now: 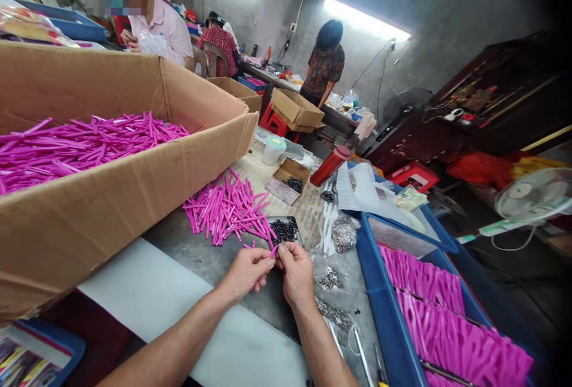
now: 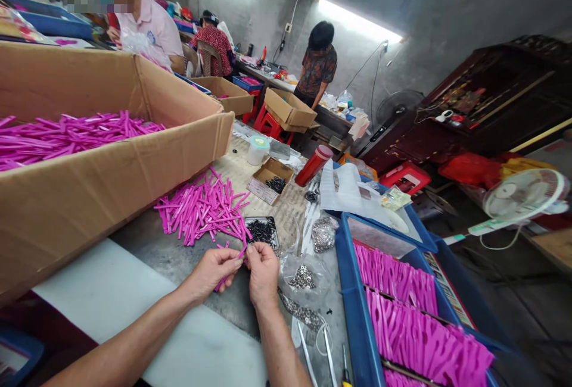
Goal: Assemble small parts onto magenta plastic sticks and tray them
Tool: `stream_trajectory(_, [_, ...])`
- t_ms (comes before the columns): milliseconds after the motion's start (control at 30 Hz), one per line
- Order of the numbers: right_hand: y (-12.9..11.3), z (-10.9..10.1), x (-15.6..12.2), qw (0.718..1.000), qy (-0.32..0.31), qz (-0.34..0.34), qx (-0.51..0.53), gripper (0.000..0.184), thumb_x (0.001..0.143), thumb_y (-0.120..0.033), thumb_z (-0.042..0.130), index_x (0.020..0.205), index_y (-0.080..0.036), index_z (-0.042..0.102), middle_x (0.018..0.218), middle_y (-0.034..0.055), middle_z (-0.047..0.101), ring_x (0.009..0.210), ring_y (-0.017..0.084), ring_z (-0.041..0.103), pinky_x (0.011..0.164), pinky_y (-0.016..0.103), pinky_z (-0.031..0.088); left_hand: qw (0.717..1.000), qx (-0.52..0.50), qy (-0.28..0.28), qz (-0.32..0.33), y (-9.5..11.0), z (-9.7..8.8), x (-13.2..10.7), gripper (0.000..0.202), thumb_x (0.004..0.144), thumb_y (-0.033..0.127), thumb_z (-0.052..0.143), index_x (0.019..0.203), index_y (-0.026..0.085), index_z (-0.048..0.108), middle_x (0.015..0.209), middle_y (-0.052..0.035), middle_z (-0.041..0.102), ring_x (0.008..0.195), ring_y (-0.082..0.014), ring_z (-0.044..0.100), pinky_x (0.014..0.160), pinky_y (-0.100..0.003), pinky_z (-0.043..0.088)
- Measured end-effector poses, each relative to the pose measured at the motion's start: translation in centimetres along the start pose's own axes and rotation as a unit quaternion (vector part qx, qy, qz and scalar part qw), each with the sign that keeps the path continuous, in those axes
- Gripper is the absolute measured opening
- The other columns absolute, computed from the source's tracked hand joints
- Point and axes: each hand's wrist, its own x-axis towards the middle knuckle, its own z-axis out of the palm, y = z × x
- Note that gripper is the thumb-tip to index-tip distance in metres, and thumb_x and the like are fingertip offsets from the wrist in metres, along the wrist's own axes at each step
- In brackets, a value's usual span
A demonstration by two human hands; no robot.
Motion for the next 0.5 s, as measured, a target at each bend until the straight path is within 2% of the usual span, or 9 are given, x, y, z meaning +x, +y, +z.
stream_trajectory(500, [0.33,0.27,0.11,0.999,0.017,-0.018,-0.025,0.018,0.065,-0.031,0.057,0.062,-0.016,0.048,0.048,-0.0076,0.040,0.044,0.007,0.035,0.043,0.020,0.029,1.000,-0.004,0.003,-0.013,0.26,0.17,-0.10,0.023,0.067,0.032,0.050,0.053,0.015,0.044,0.033,0.0088,0.039,0.026,-0.0019,0.028,0.025,-0.012,0.021])
